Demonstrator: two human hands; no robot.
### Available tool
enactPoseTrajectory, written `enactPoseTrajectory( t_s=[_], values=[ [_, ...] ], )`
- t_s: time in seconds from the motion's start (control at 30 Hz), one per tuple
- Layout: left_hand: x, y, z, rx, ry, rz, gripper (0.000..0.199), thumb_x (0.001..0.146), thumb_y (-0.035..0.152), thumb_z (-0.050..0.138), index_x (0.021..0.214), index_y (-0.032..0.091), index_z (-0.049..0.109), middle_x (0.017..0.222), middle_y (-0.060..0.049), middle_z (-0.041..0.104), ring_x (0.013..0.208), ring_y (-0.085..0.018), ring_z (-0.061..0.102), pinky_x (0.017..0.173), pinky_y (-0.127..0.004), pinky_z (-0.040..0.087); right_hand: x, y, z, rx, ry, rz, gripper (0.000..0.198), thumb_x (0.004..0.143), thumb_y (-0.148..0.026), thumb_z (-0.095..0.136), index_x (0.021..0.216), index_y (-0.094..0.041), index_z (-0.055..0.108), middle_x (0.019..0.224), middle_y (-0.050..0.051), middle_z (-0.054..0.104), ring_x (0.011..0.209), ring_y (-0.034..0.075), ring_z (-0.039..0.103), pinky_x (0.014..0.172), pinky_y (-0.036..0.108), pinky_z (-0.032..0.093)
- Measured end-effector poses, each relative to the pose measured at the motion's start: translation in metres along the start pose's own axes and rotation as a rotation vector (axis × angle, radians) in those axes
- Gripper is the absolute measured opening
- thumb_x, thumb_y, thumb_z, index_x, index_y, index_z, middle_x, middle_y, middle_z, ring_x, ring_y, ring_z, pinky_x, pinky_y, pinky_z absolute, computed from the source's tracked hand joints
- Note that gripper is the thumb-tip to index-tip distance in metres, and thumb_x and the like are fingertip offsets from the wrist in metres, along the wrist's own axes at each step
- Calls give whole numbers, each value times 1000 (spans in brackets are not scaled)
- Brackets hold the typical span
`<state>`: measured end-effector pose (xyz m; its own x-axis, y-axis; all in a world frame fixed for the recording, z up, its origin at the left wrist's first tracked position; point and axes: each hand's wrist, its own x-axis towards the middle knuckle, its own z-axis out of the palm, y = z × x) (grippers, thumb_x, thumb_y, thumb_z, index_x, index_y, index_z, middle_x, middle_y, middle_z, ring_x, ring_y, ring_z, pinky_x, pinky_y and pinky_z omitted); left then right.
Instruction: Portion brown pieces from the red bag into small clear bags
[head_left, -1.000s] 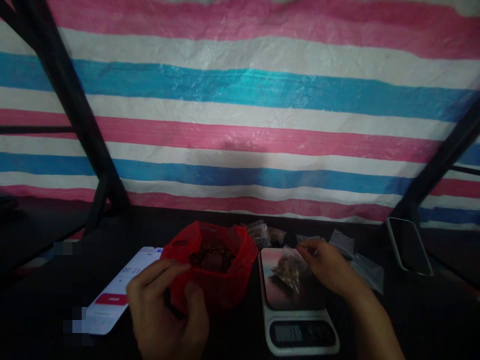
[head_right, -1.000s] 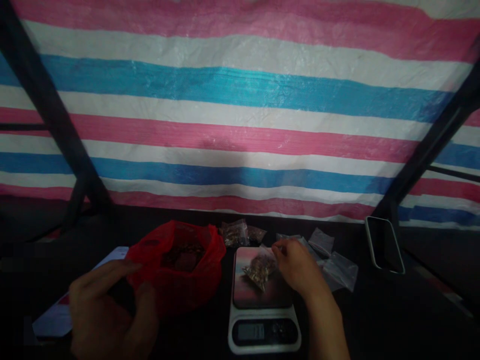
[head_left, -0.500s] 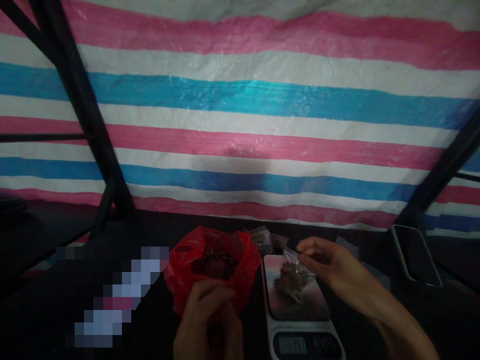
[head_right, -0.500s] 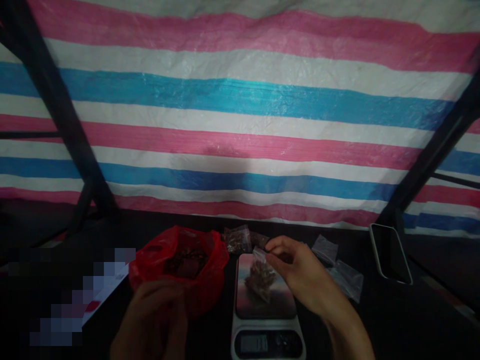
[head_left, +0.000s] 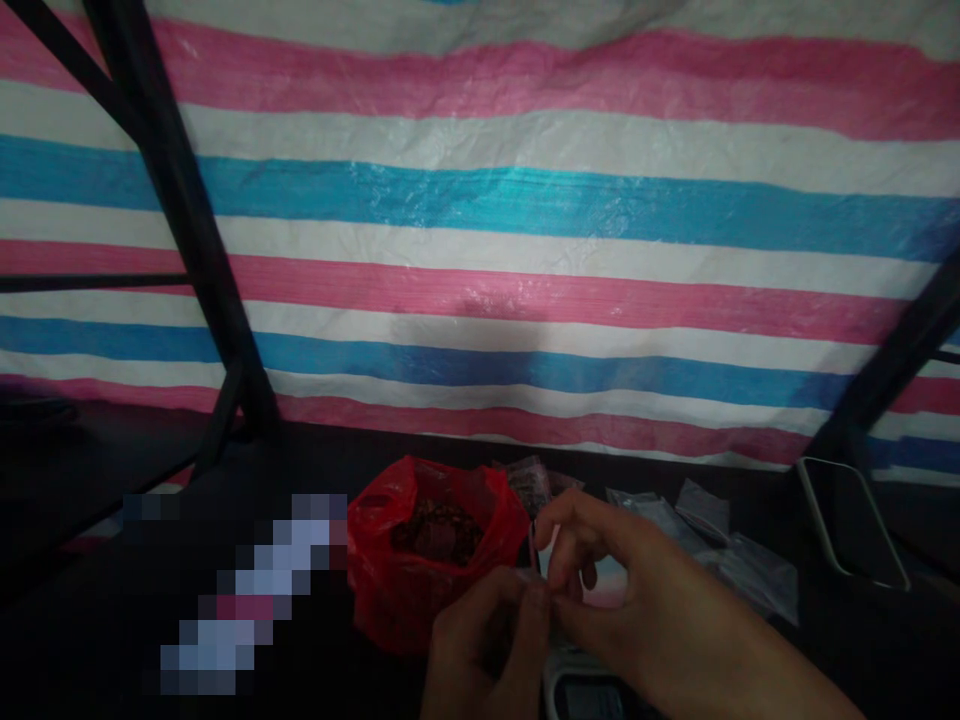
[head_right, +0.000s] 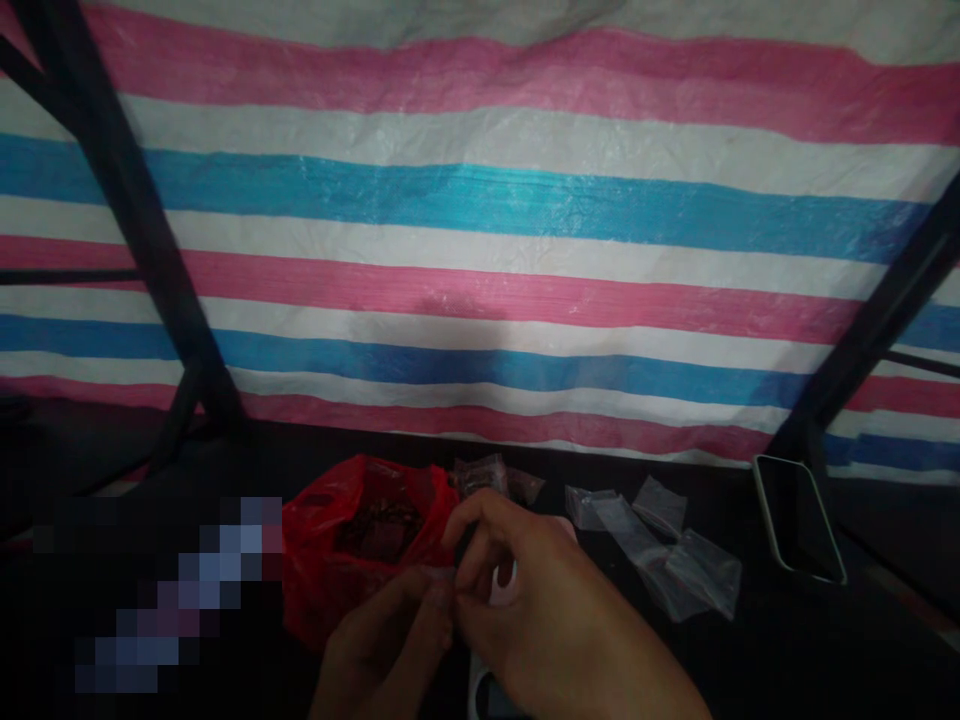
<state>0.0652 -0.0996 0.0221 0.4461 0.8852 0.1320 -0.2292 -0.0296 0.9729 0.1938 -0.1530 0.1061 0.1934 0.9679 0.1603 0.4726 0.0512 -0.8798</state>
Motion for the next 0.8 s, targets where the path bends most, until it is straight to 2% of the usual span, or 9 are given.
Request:
enactPoseTrajectory(
  t_s=[0.07, 0.2, 0.3, 0.43, 0.53, 0.7, 0.8],
  values=[
    [3, 3, -2, -18, -43, -37, 54, 80, 75, 72, 70, 22, 74, 63, -1, 65, 58, -15, 54, 56, -25, 44, 2, 0, 0, -1, 11, -11, 16, 76, -13, 68, 81, -28, 63, 75, -4, 69, 64, 14, 60, 58, 24, 45],
    [9, 1, -9, -71, -90, -84, 53, 77, 74, 76, 71, 21, 72, 56, 5, 48, 49, -9, 33, 45, -22, 28, 5, 0, 1, 35, 29, -22, 20, 76, -12, 70, 86, -28, 65, 71, -6, 65, 62, 12, 57, 53, 21, 38],
    [12, -1, -12, -123, -103, -119, 57, 74, 77, 77, 71, 20, 70, 56, 6, 44, 49, -8, 30, 45, -21, 26, 6, 1, 4, 41, 32, 4, 24, 75, -9, 70, 89, -29, 67, 72, -7, 67, 62, 11, 55, 53, 20, 37],
    [16, 3, -13, -159, -38, -91, 55, 70, 74, 82, 67, 20, 68, 53, 8, 39, 50, -8, 29, 46, -20, 26, 6, 5, 8, -7, 18, 26, 30, 73, -7, 67, 91, -30, 69, 78, -5, 71, 73, 15, 64, 60, 23, 44],
    [19, 11, -15, -159, -34, -38, 50, 70, 69, 85, 68, 21, 71, 55, 7, 42, 51, -8, 30, 45, -20, 25, 5, 6, 10, -4, 3, 10, 25, 77, -11, 66, 92, -31, 68, 84, -4, 73, 80, 17, 66, 65, 25, 47],
    [19, 17, -18, -126, -52, 46, 48, 76, 64, 83, 64, 20, 70, 58, 5, 49, 54, -9, 38, 48, -20, 31, 6, 6, 10, -37, -22, 44, 14, 82, -15, 65, 81, -29, 62, 82, -4, 71, 88, 18, 68, 70, 27, 49],
    [19, 16, -19, -123, -66, 62, 47, 77, 64, 82, 66, 20, 70, 61, 4, 53, 57, -10, 42, 52, -20, 36, 6, 6, 9, 2, -54, 35, 19, 83, -13, 65, 93, -30, 66, 87, -5, 70, 82, 15, 65, 73, 27, 50]
  ],
)
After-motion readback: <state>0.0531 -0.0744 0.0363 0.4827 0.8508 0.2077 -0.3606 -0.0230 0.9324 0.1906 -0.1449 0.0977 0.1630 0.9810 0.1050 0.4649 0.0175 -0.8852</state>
